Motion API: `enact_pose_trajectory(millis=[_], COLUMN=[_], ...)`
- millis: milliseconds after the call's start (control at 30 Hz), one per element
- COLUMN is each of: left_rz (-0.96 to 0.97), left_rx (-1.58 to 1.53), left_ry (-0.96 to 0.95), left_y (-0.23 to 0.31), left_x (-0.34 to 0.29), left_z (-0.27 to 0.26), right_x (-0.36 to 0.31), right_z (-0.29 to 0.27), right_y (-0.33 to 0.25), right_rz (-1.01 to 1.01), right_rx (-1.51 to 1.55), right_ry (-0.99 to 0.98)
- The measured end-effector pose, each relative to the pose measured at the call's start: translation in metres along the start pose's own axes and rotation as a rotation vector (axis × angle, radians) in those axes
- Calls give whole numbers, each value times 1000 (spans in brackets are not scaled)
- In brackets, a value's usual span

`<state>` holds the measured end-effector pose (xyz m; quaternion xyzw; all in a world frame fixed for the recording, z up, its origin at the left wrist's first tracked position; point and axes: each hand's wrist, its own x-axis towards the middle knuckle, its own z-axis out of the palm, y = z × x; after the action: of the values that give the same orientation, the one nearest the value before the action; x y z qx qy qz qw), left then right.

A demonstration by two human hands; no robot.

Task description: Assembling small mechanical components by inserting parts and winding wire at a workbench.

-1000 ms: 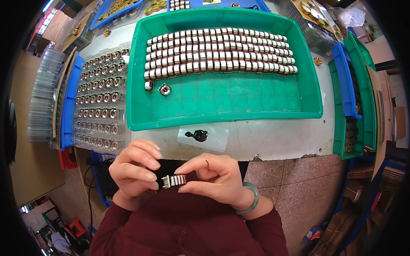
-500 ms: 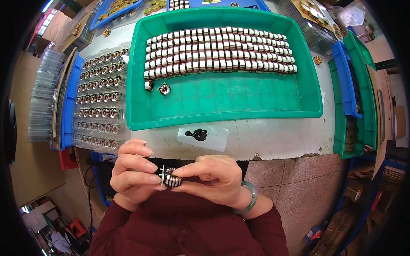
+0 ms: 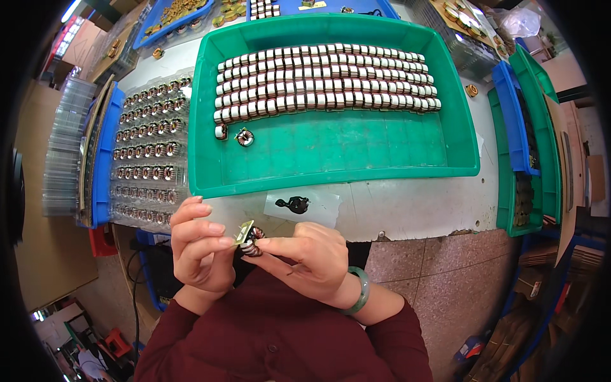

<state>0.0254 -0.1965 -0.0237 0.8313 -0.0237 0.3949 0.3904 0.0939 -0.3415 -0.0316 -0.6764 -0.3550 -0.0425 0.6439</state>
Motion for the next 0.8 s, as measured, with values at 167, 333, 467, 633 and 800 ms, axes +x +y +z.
enact_pose_trajectory(millis=[167, 333, 467, 633, 800], left_rz=[-21, 38, 53, 68, 92], left_rx=[106, 334, 805, 983, 1069], left_ry=[69, 125, 203, 119, -114], left_y=[-14, -49, -74, -112, -141], left_x=[4, 18, 19, 30, 40], left_z=[-16, -63, -135, -197, -228], right_x=[-4, -32, -43, -46, -41], right_z=[3, -17, -21, -22, -19], right_y=[5, 22, 22, 26, 21], right_rz=[-33, 180, 297, 399, 376], right_rx=[-6, -116, -124, -189, -166], right_ry=[-75, 168, 189, 191, 184])
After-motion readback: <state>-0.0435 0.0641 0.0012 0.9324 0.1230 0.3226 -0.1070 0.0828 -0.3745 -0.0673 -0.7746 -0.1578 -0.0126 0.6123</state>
